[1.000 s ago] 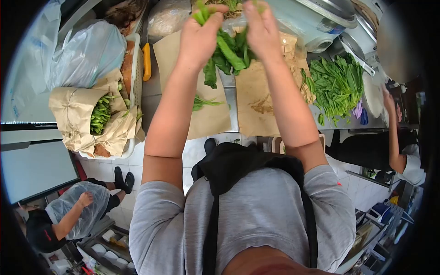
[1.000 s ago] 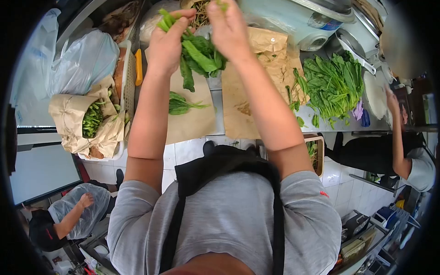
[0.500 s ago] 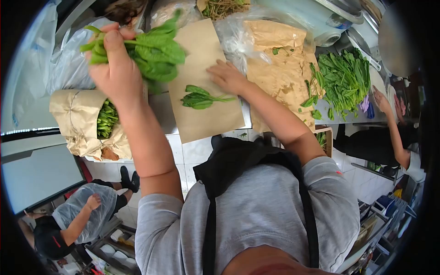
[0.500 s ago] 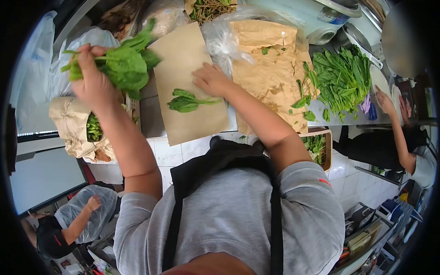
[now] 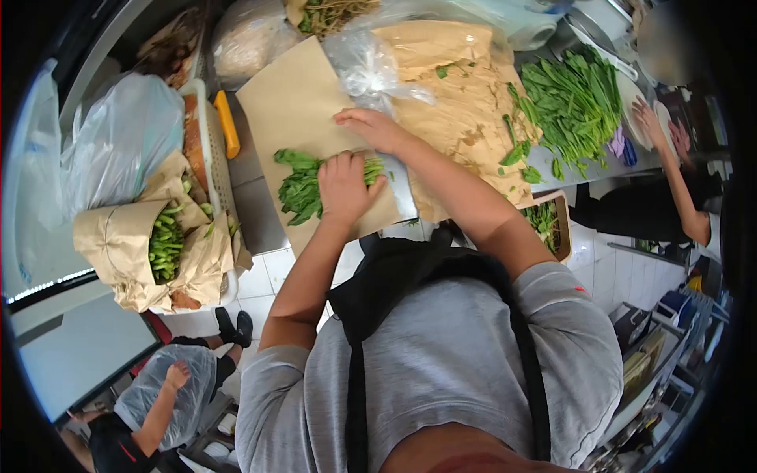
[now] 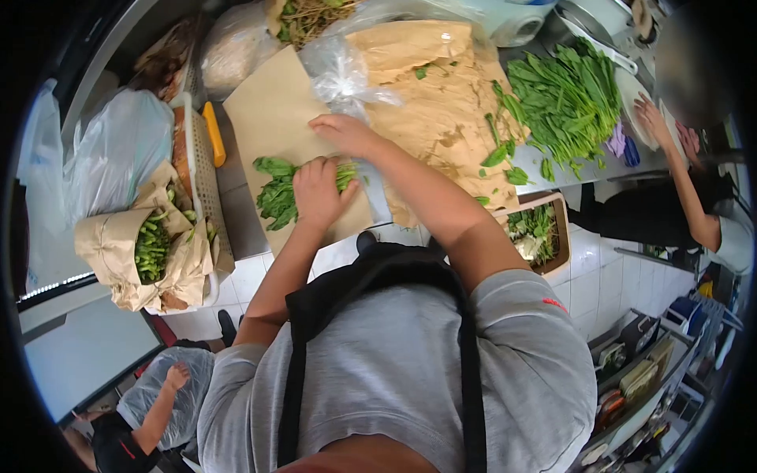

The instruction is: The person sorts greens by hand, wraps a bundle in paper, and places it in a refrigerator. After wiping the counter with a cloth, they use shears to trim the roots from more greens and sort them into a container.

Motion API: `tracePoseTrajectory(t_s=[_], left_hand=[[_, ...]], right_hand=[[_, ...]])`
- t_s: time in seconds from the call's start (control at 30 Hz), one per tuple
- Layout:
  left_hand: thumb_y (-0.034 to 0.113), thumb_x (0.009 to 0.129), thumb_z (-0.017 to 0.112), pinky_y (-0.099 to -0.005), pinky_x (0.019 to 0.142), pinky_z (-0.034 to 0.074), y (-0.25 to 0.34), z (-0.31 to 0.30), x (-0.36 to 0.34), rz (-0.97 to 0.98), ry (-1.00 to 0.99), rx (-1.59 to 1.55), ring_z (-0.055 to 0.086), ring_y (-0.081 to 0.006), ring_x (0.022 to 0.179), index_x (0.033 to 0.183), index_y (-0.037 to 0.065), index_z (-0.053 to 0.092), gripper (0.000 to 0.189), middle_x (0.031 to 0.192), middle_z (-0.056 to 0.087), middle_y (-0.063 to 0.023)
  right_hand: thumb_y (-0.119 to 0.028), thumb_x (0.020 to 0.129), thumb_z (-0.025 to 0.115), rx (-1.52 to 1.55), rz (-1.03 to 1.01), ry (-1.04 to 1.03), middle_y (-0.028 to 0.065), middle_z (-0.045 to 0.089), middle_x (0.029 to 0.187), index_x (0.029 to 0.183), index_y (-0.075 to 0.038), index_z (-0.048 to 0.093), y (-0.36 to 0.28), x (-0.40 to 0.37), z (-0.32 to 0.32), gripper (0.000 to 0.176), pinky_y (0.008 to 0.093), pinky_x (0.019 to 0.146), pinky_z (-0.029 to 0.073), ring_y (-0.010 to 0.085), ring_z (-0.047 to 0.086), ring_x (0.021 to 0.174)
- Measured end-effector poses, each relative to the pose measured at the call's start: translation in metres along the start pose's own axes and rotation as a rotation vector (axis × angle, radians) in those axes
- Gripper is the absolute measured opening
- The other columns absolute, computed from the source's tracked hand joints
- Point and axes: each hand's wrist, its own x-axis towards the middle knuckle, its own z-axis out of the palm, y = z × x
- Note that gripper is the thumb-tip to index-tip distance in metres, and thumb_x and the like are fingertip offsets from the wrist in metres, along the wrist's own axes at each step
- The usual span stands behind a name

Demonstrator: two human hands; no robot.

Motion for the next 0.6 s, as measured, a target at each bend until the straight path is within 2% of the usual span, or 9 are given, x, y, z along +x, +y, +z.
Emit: tracePoseTrajectory(t_s=[0.1,0.2,0.23,0.3,0.37,0.4,0.43,0.53,0.6], left_hand=[[0.03,0.059,0.062,-0.0392,0.073,0.034,0.002,-0.006,0.002,0.031,-0.009,-0.044,0.046,-0.0282,0.086,0.099,0.002,0.047,0.051,0.089,0.049,-0.0124],[0.027,0.059,0.059,-0.0409,0.076,0.033,-0.005,-0.012,0.003,0.048,-0.014,-0.281,0.046,-0.0313,0.086,0.103,-0.001,0.044,0.055,0.091,0.049,-0.0153],[0.027,0.065,0.055,-0.0414,0.083,0.03,-0.007,-0.017,0.002,0.049,0.064,-0.387,0.045,-0.0337,0.092,0.108,-0.002,0.044,0.053,0.098,0.049,-0.0181],[0.026,0.073,0.051,-0.0459,0.092,0.022,-0.01,-0.033,0.0,-0.055,-0.054,-0.339,0.041,-0.0346,0.105,0.114,0.002,0.044,0.048,0.109,0.048,-0.0176],[0.029,0.075,0.05,-0.0532,0.088,0.022,-0.004,-0.052,-0.009,-0.003,-0.059,0.093,0.036,-0.0353,0.11,0.113,0.009,0.047,0.043,0.112,0.047,-0.0139],[0.032,0.077,0.048,-0.0579,0.09,0.016,-0.007,-0.052,-0.016,-0.039,-0.092,0.234,0.03,-0.0367,0.116,0.116,0.012,0.046,0.044,0.12,0.043,-0.013],[0.034,0.078,0.047,-0.0604,0.092,0.01,-0.011,-0.046,-0.024,-0.129,-0.151,0.202,0.026,-0.0387,0.118,0.12,0.012,0.043,0.048,0.127,0.036,-0.0132],[0.034,0.081,0.042,-0.0615,0.093,0.006,-0.02,-0.018,-0.042,-0.106,-0.13,0.184,0.019,-0.0402,0.121,0.128,0.013,0.033,0.052,0.134,0.027,-0.0114],[0.034,0.082,0.04,-0.0622,0.093,0.004,-0.019,-0.023,-0.039,-0.129,-0.193,0.239,0.016,-0.0411,0.122,0.129,0.014,0.029,0.053,0.136,0.023,-0.0106]], right_hand=[[-0.024,0.082,0.047,0.047,0.118,0.022,0.0146,0.057,0.098,0.104,-0.003,0.053,-0.03,-0.016,0.001,0.031,0.0321,0.08,0.041,0.0265,0.053,0.092],[-0.021,0.084,0.045,0.01,-0.054,0.142,0.0127,0.052,0.104,0.109,-0.004,0.05,-0.055,-0.044,0.002,0.031,0.0308,0.083,0.04,0.0228,0.052,0.094],[-0.018,0.081,0.047,-0.014,-0.098,0.208,0.0132,0.05,0.104,0.107,-0.004,0.05,-0.052,-0.054,0.006,0.03,0.033,0.081,0.04,0.0266,0.05,0.094],[-0.018,0.076,0.052,-0.217,-0.256,0.151,0.0123,0.05,0.103,0.106,-0.004,0.05,-0.042,-0.063,0.01,0.033,0.0366,0.085,0.037,0.0283,0.047,0.099],[-0.021,0.072,0.057,-0.441,-0.277,0.005,0.0108,0.049,0.108,0.106,-0.007,0.051,-0.043,-0.073,0.011,0.038,0.0402,0.092,0.031,0.028,0.042,0.108],[-0.023,0.072,0.057,-0.572,-0.292,-0.021,0.0102,0.048,0.109,0.107,-0.008,0.05,-0.038,-0.077,0.015,0.039,0.0415,0.093,0.028,0.028,0.039,0.111],[-0.025,0.072,0.057,-0.695,-0.307,-0.055,0.0096,0.048,0.111,0.107,-0.009,0.05,-0.033,-0.08,0.019,0.04,0.0429,0.095,0.026,0.0279,0.036,0.114],[-0.027,0.072,0.057,-0.665,-0.294,-0.095,0.0095,0.047,0.113,0.109,-0.009,0.05,-0.037,-0.084,0.014,0.042,0.0433,0.096,0.025,0.0282,0.032,0.117],[-0.024,0.07,0.059,-0.596,-0.357,0.101,0.01,0.05,0.105,0.103,-0.008,0.052,-0.048,-0.087,-0.01,0.037,0.0399,0.087,0.034,0.0284,0.042,0.106]])
